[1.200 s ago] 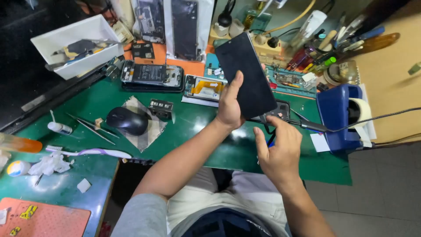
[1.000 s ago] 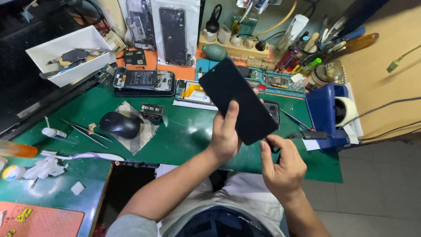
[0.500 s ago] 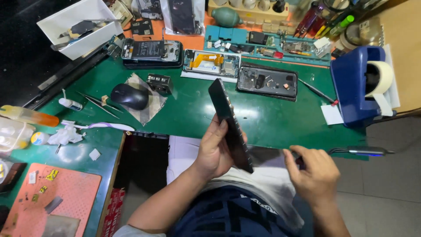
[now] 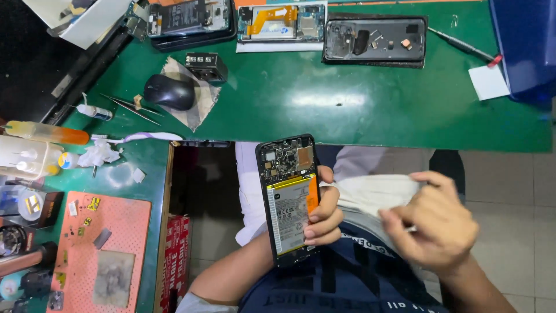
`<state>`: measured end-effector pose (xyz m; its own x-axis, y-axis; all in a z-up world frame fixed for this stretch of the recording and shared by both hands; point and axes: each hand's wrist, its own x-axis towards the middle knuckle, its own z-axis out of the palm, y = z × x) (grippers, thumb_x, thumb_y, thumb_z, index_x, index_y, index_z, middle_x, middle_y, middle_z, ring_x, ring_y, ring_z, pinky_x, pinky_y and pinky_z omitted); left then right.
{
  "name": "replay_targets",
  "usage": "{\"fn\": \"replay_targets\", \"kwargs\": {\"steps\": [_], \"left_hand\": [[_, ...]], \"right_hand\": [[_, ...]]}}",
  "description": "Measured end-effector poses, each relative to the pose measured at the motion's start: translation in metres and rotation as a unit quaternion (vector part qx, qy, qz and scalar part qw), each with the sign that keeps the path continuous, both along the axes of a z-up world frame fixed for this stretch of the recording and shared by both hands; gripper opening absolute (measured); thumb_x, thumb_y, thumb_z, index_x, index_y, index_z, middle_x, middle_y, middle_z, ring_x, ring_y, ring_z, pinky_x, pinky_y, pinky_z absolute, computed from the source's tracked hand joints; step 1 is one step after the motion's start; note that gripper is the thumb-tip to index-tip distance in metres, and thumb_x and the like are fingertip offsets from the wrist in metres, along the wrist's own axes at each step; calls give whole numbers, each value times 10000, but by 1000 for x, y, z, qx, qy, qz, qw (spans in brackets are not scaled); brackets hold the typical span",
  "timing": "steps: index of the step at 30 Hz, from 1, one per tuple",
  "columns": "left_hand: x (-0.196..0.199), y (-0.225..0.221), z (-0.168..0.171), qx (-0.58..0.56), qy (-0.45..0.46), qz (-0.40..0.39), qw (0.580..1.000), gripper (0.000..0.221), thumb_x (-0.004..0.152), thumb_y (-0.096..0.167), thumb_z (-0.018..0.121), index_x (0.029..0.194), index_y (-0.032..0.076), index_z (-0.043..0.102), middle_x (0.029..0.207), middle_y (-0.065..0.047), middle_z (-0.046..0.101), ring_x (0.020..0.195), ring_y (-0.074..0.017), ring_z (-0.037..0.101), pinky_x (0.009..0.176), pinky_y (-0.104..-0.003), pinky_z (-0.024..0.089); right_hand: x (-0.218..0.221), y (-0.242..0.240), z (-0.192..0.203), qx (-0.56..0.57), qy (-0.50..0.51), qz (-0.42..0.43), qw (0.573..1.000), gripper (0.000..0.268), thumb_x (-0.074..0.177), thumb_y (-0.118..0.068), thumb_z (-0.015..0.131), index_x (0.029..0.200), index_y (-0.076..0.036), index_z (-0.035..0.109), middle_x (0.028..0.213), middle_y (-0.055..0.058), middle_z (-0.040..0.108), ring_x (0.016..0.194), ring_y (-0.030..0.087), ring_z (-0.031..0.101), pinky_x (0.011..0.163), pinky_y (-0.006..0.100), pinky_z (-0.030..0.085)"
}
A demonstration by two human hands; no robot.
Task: Disassembling a smartphone and applying flux to the motherboard components on a repair bench.
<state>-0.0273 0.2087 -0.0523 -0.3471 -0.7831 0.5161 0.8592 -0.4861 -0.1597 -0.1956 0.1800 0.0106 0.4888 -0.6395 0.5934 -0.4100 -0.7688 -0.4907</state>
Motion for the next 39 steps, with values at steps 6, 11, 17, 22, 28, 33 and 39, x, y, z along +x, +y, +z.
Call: {"fn": "replay_targets", "kwargs": {"steps": [6, 11, 17, 22, 28, 33, 39], "left_hand": [[-8, 17, -24, 42, -36, -44, 997, 364, 949, 285, 246, 1242, 79, 315, 671, -115, 416, 537, -207, 459, 425, -293, 399], [-15, 20, -33, 39, -23, -73, 996, 348, 942, 292, 255, 1204, 74, 327, 665, -112, 419, 535, -203, 460, 430, -289, 400], [-17, 22, -41, 32, -9, -97, 995, 329, 930, 302, 270, 1146, 66, 345, 656, -108, 425, 532, -197, 462, 437, -283, 401], [-19, 18, -52, 21, 5, -121, 992, 318, 921, 310, 282, 1099, 59, 360, 648, -104, 430, 529, -191, 463, 444, -278, 402], [-3, -17, -153, 8, 20, -143, 989, 311, 910, 320, 296, 1042, 51, 378, 639, -99, 436, 526, -185, 464, 451, -271, 403], [21, -22, -283, 2, 33, -153, 988, 311, 900, 329, 308, 994, 44, 393, 632, -96, 441, 523, -179, 465, 457, -266, 404], [-26, -2, -109, -6, 53, -180, 982, 319, 889, 339, 322, 937, 36, 411, 623, -91, 447, 520, -173, 466, 465, -260, 406]], "right_hand": [[34, 15, 22, 4, -55, 304, 951, 346, 792, -221, 535, 519, -40, 425, 468, 32, 270, 400, 156, 274, 806, 520, 470], [46, 15, 22, -20, -39, 301, 953, 401, 805, -249, 560, 497, -51, 398, 466, 54, 318, 437, 205, 385, 834, 595, 420], [50, 16, 22, -17, -30, 297, 954, 420, 813, -250, 547, 487, -46, 377, 462, 57, 301, 413, 205, 349, 839, 618, 410], [51, 11, 23, -32, -10, 266, 963, 419, 801, -277, 572, 489, -45, 416, 470, 62, 375, 435, 207, 418, 824, 548, 431], [43, 4, 26, 38, -31, 282, 958, 274, 787, -263, 540, 627, -42, 512, 553, 29, 419, 447, 189, 367, 753, 443, 394], [34, 9, 6, -9, 64, 30, 997, 169, 798, -156, 576, 958, -104, 595, 804, -2, 571, 665, 122, 516, 825, 387, 268], [40, 3, -1, 16, 68, -15, 997, 109, 818, -164, 599, 912, -130, 644, 653, -30, 420, 577, 125, 405, 702, 351, 229]]}}
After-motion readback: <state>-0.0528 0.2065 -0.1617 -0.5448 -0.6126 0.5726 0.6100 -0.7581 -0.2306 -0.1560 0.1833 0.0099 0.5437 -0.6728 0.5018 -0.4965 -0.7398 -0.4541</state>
